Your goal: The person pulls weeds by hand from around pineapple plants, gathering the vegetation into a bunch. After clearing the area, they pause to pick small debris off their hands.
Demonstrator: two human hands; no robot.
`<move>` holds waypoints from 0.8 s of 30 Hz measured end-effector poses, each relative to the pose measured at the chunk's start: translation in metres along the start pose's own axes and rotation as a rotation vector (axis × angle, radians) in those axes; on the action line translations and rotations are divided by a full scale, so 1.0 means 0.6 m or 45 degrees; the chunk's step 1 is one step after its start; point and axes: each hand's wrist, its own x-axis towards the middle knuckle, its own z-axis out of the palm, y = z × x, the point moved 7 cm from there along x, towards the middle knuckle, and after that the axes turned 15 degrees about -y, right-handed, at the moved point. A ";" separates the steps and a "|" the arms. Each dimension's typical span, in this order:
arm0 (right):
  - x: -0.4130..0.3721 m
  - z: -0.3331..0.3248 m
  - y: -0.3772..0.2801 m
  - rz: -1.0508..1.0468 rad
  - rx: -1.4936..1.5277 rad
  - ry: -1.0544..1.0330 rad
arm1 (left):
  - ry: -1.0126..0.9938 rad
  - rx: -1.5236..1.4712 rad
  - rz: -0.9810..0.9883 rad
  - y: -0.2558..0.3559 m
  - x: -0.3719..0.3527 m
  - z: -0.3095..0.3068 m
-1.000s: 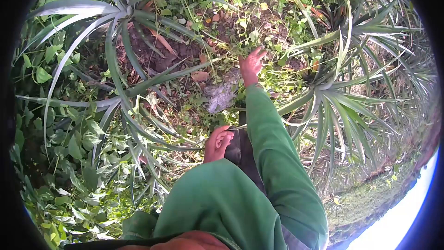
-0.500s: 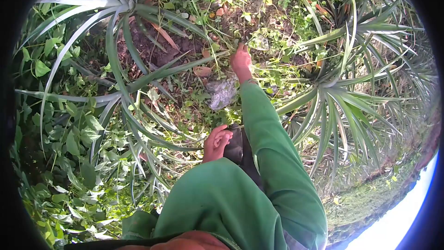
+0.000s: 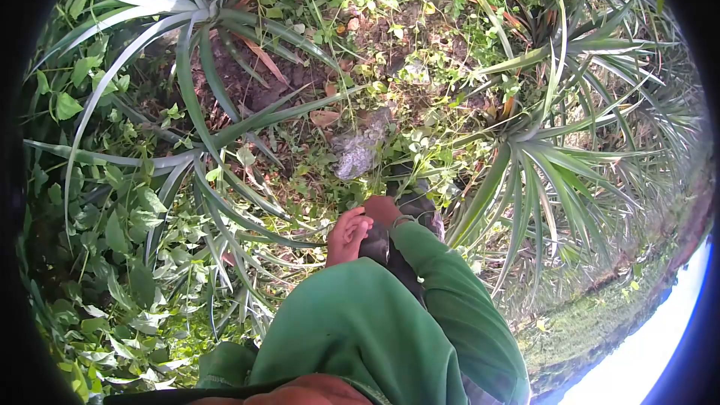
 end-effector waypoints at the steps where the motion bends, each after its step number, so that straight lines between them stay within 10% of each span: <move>1: 0.006 0.003 0.005 0.007 0.002 0.000 | -0.014 0.034 0.019 0.002 0.001 -0.001; 7: -0.037 -0.139 -0.021 0.060 0.386 0.569 | 0.025 -0.022 0.018 0.008 0.003 -0.007; 24: -0.089 -0.050 -0.158 -0.015 0.660 0.376 | 0.163 0.191 -0.030 0.014 -0.075 -0.068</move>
